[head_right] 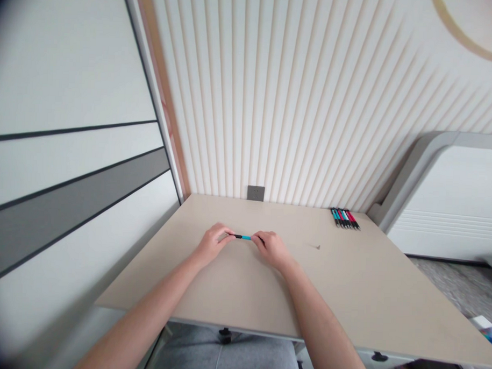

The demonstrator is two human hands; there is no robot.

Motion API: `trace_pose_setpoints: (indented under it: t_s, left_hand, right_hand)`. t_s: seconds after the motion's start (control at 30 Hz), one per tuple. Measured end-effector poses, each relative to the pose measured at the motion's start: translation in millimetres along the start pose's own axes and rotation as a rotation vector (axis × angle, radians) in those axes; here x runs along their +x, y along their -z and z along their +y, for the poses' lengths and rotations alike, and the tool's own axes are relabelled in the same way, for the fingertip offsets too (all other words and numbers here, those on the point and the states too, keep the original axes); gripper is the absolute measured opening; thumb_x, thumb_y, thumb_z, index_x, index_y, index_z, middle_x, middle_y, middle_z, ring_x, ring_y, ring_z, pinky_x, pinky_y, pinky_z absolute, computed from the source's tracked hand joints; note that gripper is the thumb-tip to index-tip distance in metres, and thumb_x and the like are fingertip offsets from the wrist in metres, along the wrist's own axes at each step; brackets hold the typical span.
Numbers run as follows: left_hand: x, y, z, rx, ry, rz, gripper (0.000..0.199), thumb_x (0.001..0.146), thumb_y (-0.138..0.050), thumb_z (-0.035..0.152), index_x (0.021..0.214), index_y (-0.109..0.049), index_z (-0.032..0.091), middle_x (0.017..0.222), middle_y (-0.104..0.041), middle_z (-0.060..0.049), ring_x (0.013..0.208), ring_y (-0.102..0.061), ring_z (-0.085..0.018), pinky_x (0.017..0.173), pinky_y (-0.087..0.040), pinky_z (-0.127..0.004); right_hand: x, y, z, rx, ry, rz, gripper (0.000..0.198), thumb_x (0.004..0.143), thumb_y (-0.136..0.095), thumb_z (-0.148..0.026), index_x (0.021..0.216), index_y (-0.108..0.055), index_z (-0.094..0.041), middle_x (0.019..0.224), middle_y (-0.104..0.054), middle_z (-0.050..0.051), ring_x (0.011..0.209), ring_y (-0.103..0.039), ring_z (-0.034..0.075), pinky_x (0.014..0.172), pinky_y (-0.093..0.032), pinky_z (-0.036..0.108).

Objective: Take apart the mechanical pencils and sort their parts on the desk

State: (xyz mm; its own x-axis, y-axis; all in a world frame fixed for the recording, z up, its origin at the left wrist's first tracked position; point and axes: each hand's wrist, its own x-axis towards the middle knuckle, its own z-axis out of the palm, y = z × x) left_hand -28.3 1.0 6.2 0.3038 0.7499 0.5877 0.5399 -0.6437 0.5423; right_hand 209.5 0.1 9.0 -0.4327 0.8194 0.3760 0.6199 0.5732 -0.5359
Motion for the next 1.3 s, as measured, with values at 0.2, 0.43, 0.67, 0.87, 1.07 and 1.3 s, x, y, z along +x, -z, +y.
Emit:
trace_pose_setpoints:
  t_s: [0.2,0.43,0.67,0.87,1.07,1.3]
  left_hand:
    - [-1.0,-0.5,0.7,-0.005,-0.009,0.031,0.009,0.084,-0.064,0.025,0.09,-0.064,0.02,0.087,-0.067,-0.004,0.086,-0.06,-0.018,0.081,-0.048,-0.032]
    - [-1.4,0.2,3.1,0.008,0.081,-0.04,0.017,0.091,-0.055,0.031,0.085,-0.067,0.019,0.08,-0.068,-0.003,0.077,-0.061,-0.017,0.075,-0.046,-0.029]
    - [-0.7,0.3,0.2,-0.008,0.0,0.016,0.011,0.088,-0.06,0.029,0.087,-0.065,0.02,0.083,-0.066,-0.004,0.083,-0.059,-0.019,0.078,-0.047,-0.032]
    - [-2.0,-1.2,-0.7,-0.021,0.006,0.031,0.011,0.084,-0.065,0.027,0.092,-0.064,0.02,0.088,-0.067,-0.004,0.086,-0.061,-0.018,0.08,-0.049,-0.032]
    - [-2.4,-0.5,2.3,-0.023,0.101,-0.051,0.02,0.091,-0.054,0.033,0.086,-0.067,0.019,0.078,-0.068,-0.002,0.074,-0.062,-0.016,0.072,-0.047,-0.028]
    - [-1.3,-1.1,-0.4,-0.033,0.008,0.015,0.01,0.088,-0.061,0.029,0.086,-0.065,0.02,0.083,-0.066,-0.004,0.082,-0.06,-0.018,0.076,-0.048,-0.03]
  right_hand:
    - [0.1,-1.4,2.2,0.04,0.011,0.011,0.03,0.097,-0.042,-0.039,0.095,-0.066,-0.021,0.084,-0.069,0.005,0.074,-0.061,0.016,0.069,-0.043,0.027]
    - [1.6,1.1,3.9,0.036,0.111,0.119,0.026,0.095,-0.047,-0.04,0.099,-0.064,-0.021,0.087,-0.066,0.007,0.082,-0.06,0.019,0.077,-0.046,0.032]
    - [0.1,-3.1,4.9,-0.031,0.002,0.022,0.034,0.098,-0.04,-0.04,0.085,-0.066,-0.021,0.074,-0.066,0.004,0.069,-0.059,0.017,0.067,-0.042,0.028]
    - [0.5,-4.0,6.7,0.017,0.005,0.015,0.032,0.097,-0.041,-0.041,0.089,-0.066,-0.021,0.078,-0.067,0.004,0.07,-0.059,0.016,0.065,-0.042,0.027]
    - [1.2,2.1,3.7,0.022,0.116,0.126,0.027,0.095,-0.048,-0.041,0.1,-0.065,-0.022,0.089,-0.066,0.008,0.085,-0.059,0.021,0.078,-0.045,0.033]
    - [1.3,-2.5,4.5,-0.081,0.028,0.024,0.036,0.099,-0.038,-0.039,0.086,-0.067,-0.022,0.078,-0.068,0.004,0.074,-0.061,0.018,0.072,-0.042,0.029]
